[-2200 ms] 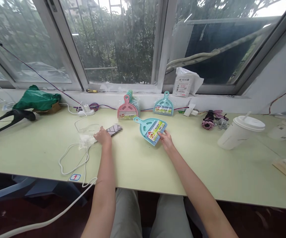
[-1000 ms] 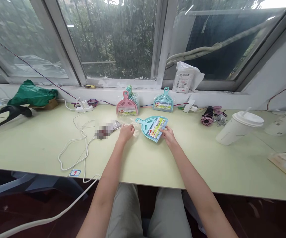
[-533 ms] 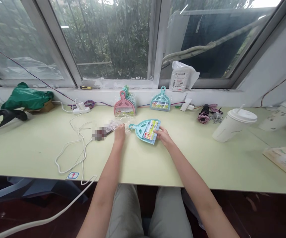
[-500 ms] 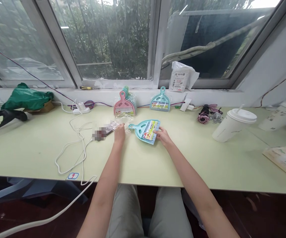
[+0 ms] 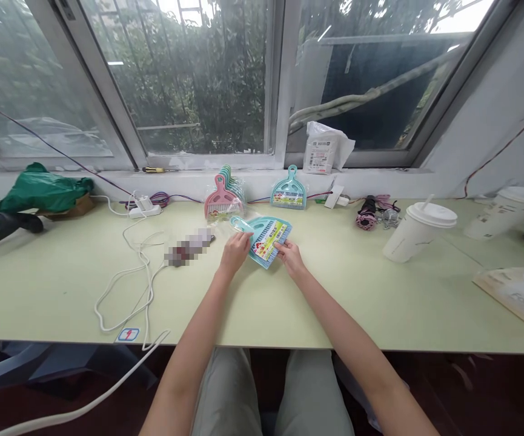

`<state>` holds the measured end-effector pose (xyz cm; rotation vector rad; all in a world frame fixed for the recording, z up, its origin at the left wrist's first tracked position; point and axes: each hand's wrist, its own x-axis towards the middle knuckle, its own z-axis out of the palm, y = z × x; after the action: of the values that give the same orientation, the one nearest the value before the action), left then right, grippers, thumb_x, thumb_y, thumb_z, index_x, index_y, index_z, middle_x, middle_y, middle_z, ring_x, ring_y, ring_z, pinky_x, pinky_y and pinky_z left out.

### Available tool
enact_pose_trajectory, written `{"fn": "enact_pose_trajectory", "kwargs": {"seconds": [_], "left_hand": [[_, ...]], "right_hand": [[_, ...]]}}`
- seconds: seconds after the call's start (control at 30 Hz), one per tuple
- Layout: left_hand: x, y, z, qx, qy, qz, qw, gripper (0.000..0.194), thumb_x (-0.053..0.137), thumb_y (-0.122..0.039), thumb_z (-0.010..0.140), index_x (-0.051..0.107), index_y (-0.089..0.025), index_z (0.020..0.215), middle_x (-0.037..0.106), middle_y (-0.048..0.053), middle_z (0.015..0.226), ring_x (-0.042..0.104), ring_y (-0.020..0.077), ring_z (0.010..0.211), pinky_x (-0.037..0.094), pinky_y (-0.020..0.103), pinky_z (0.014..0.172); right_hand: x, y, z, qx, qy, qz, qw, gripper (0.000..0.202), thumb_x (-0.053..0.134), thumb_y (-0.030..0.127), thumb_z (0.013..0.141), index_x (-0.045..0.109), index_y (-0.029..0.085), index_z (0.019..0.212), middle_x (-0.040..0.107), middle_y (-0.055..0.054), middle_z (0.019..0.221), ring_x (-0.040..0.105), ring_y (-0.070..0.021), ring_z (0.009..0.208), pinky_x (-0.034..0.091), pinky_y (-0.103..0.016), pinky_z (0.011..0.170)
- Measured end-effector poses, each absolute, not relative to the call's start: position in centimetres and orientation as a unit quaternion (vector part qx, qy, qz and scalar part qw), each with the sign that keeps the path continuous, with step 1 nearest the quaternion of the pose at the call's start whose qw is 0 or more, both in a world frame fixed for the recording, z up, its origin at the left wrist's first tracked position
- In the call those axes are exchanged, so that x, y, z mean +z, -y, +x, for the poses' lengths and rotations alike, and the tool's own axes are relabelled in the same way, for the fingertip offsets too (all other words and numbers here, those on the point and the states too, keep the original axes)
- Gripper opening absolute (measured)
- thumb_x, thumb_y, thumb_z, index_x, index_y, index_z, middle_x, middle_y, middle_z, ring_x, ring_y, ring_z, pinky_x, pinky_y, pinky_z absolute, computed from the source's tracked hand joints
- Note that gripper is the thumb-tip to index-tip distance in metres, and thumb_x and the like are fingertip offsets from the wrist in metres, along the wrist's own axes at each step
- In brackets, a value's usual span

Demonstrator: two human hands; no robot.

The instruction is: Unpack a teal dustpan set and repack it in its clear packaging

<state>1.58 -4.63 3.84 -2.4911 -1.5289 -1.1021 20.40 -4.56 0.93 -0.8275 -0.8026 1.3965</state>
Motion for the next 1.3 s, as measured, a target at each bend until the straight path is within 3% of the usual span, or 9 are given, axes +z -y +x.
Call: {"fn": "enact_pose_trajectory", "kwargs": {"seconds": [0.1, 0.2, 0.3, 0.4, 0.5, 0.63, 0.9, 1.1, 1.3], "left_hand": [[4.6, 5.6, 2.6, -0.43, 0.542, -0.722, 0.006, 0.036, 0.046, -0.034, 0.09, 0.051, -0.024, 0.124, 0.05, 0.011, 0.133, 0.038, 0.0262, 0.129, 0.025, 0.045, 0.108], [5.1, 5.5, 2.7, -0.581, 0.606, -0.542, -0.036, 0.065, 0.05, -0.046, 0.086, 0.024, -0.024, 0.141, 0.026, 0.013, 0.15, 0.015, 0.0268, 0.141, 0.02, 0.047, 0.112], [5.0, 4.3, 2.4, -0.655, 0.542, -0.455, -0.266, 0.066, 0.042, -0.051, 0.089, 0.014, -0.027, 0.144, 0.035, 0.012, 0.145, 0.033, 0.0228, 0.135, 0.036, 0.041, 0.104], [4.3, 3.6, 3.1, -0.614, 0.419, -0.419, -0.521, 0.06, 0.053, -0.05, 0.084, 0.034, -0.025, 0.135, 0.057, 0.01, 0.126, 0.058, 0.0221, 0.111, 0.047, 0.038, 0.093], [3.7, 4.2, 4.7, -0.565, 0.332, -0.413, -0.633, 0.056, 0.068, -0.041, 0.074, 0.048, -0.021, 0.123, 0.063, 0.008, 0.116, 0.062, 0.0228, 0.105, 0.048, 0.039, 0.092], [3.5, 5.2, 6.1, -0.542, 0.283, -0.435, -0.661, 0.052, 0.07, -0.038, 0.074, 0.052, -0.021, 0.12, 0.061, 0.009, 0.123, 0.057, 0.0248, 0.113, 0.044, 0.042, 0.098], [3.3, 4.6, 4.9, -0.541, 0.323, -0.424, -0.651, 0.046, 0.066, -0.046, 0.076, 0.058, -0.021, 0.113, 0.063, 0.008, 0.121, 0.057, 0.0274, 0.115, 0.045, 0.044, 0.099], [3.4, 4.7, 5.2, -0.532, 0.325, -0.398, -0.673, 0.042, 0.058, -0.05, 0.081, 0.06, -0.02, 0.11, 0.061, 0.007, 0.123, 0.055, 0.0249, 0.118, 0.046, 0.039, 0.1], [4.3, 4.3, 4.3, -0.569, 0.355, -0.393, -0.629, 0.048, 0.056, -0.048, 0.082, 0.049, -0.028, 0.125, 0.061, 0.004, 0.124, 0.058, 0.0236, 0.112, 0.05, 0.04, 0.093]], "right_hand": [[1.1, 4.6, 20.4, 0.598, 0.351, -0.336, 0.637, 0.029, 0.076, 0.023, 0.064, 0.064, 0.018, 0.09, 0.072, -0.005, 0.093, 0.069, -0.0185, 0.083, 0.058, -0.031, 0.075], [1.3, 4.7, 20.4, 0.587, 0.346, -0.321, 0.658, 0.032, 0.077, 0.027, 0.063, 0.063, 0.018, 0.091, 0.071, -0.004, 0.093, 0.068, -0.0181, 0.084, 0.058, -0.031, 0.076], [1.4, 4.8, 20.3, 0.579, 0.35, -0.321, 0.663, 0.034, 0.077, 0.029, 0.063, 0.062, 0.019, 0.092, 0.07, -0.005, 0.096, 0.068, -0.0182, 0.086, 0.057, -0.031, 0.077], [1.6, 4.9, 20.1, 0.573, 0.356, -0.325, 0.662, 0.036, 0.077, 0.03, 0.063, 0.061, 0.019, 0.093, 0.07, -0.005, 0.095, 0.068, -0.0182, 0.086, 0.057, -0.032, 0.077], [1.7, 5.1, 19.9, 0.553, 0.35, -0.325, 0.682, 0.037, 0.076, 0.031, 0.064, 0.06, 0.019, 0.095, 0.07, -0.005, 0.097, 0.067, -0.0183, 0.088, 0.057, -0.032, 0.079], [2.2, 5.5, 19.7, 0.517, 0.348, -0.337, 0.706, 0.037, 0.074, 0.033, 0.067, 0.058, 0.02, 0.099, 0.068, -0.006, 0.104, 0.066, -0.0181, 0.093, 0.057, -0.032, 0.081], [3.1, 5.4, 20.1, 0.56, 0.389, -0.362, 0.636, 0.039, 0.075, 0.031, 0.067, 0.054, 0.023, 0.099, 0.069, -0.003, 0.098, 0.068, -0.0188, 0.088, 0.059, -0.034, 0.075], [3.8, 5.8, 20.4, 0.573, 0.395, -0.325, 0.641, 0.034, 0.076, 0.033, 0.066, 0.061, 0.018, 0.092, 0.071, -0.005, 0.094, 0.068, -0.0211, 0.088, 0.058, -0.036, 0.079], [4.5, 5.9, 20.7, 0.596, 0.421, -0.309, 0.61, 0.036, 0.08, 0.036, 0.061, 0.063, 0.019, 0.089, 0.072, -0.005, 0.094, 0.069, -0.0226, 0.087, 0.059, -0.038, 0.076]]}}
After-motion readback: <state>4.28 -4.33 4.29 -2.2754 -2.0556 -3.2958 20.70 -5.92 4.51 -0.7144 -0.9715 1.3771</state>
